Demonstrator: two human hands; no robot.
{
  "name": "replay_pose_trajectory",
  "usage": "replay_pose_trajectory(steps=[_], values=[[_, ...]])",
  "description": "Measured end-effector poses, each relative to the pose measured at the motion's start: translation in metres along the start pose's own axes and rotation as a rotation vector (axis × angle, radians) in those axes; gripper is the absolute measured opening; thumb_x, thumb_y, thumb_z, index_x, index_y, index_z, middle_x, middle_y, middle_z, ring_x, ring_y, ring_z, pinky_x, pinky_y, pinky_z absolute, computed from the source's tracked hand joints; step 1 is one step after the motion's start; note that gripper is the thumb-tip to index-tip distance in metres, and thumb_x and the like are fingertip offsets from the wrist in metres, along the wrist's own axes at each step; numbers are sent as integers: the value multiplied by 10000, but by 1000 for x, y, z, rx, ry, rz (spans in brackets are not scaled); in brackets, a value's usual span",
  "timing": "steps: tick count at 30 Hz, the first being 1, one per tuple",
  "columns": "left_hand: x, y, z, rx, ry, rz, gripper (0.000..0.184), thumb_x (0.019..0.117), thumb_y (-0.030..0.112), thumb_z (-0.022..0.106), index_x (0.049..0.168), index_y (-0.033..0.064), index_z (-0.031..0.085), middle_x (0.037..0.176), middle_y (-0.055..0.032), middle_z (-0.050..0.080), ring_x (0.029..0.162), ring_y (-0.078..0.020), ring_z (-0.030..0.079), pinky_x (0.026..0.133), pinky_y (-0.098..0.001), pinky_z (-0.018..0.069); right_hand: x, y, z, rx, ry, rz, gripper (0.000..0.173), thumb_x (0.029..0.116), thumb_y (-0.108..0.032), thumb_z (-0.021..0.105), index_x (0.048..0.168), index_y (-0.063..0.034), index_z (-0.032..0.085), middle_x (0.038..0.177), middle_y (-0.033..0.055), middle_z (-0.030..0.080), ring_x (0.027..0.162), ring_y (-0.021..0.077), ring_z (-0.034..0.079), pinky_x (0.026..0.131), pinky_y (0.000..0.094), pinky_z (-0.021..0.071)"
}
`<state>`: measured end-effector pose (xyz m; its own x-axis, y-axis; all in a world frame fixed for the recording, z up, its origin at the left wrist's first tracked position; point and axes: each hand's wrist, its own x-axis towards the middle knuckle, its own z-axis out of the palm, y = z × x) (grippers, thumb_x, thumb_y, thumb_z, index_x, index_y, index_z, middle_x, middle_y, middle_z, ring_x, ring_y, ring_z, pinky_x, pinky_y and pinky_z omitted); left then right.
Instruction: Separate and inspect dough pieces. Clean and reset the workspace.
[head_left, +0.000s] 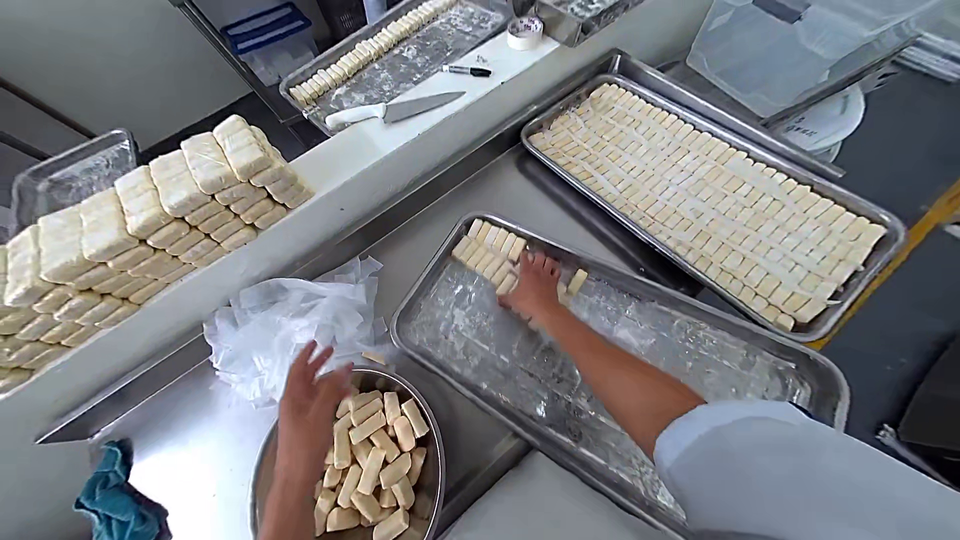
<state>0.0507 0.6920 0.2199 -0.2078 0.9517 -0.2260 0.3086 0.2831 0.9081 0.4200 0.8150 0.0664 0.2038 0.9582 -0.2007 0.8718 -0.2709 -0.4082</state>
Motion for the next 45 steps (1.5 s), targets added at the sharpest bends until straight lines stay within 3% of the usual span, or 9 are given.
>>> replay_pose_trajectory(steps=[3,6,13,18,29,32,35,40,45], values=[[-37,-21,-2,-62,58,-23,642,981,176,554,1547,-9,312,1411,-204,554,1071,-257,687,837,-414,610,-56,-24,12,4,-138,-117,1121,617,-522,942,1485,12,475,1470,333,440,1356,537,411,1035,748,356],[-68,-35,-10,-95,85,-65,630,985,133,522,1547,-35,293,1422,-198,553,1086,-251,689,833,-417,615,-73,-35,10,29,-314,-141,1219,638,-644,892,1558,-21,391,1580,293,345,1444,501,327,1104,724,290],[-99,-47,-3,-130,87,-105,607,979,79,509,1532,-63,302,1369,-189,606,1036,-224,714,828,-365,617,74,-63,11,2,-71,-376,836,926,-462,725,1505,63,427,1530,323,408,1420,512,379,1125,702,291],[-110,-46,3,-141,75,-65,593,976,85,534,1519,-54,340,1356,-164,629,1054,-227,716,858,-367,618,88,-72,45,-77,0,-241,838,939,-576,646,1457,59,474,1393,323,522,1319,500,471,1102,673,315],[-119,-64,-13,-139,120,-36,563,975,141,561,1480,-57,410,1324,-146,650,1053,-205,714,862,-352,616,-54,-39,20,10,-65,-376,659,920,-299,737,1433,54,523,1413,339,510,1322,532,471,1093,706,336],[-118,-68,-12,-151,100,-40,566,974,150,569,1477,-59,411,1326,-152,647,1050,-209,715,863,-357,616,-82,-53,2,-121,-174,-298,690,950,-491,686,1393,25,574,1314,315,584,1203,511,569,928,676,479],[-115,-69,-9,-163,39,-43,570,980,162,567,1484,-47,403,1341,-152,637,1069,-224,709,881,-379,615,-107,-83,18,-191,-325,-276,893,865,-650,706,1464,-15,521,1403,330,503,1231,531,532,958,697,452],[-111,-65,-9,-150,-40,-28,545,993,193,572,1483,0,432,1328,-113,653,1092,-211,702,904,-365,609,-131,-105,67,-85,-295,-505,836,857,-290,807,1549,-39,410,1593,312,321,1455,518,333,1103,690,362],[-115,-74,-22,-166,-7,-3,529,993,169,569,1477,-1,441,1314,-117,659,1061,-202,711,885,-349,611,-124,-103,60,-164,-245,-276,853,835,-365,814,1556,-116,431,1517,293,405,1381,513,397,920,636,509]])
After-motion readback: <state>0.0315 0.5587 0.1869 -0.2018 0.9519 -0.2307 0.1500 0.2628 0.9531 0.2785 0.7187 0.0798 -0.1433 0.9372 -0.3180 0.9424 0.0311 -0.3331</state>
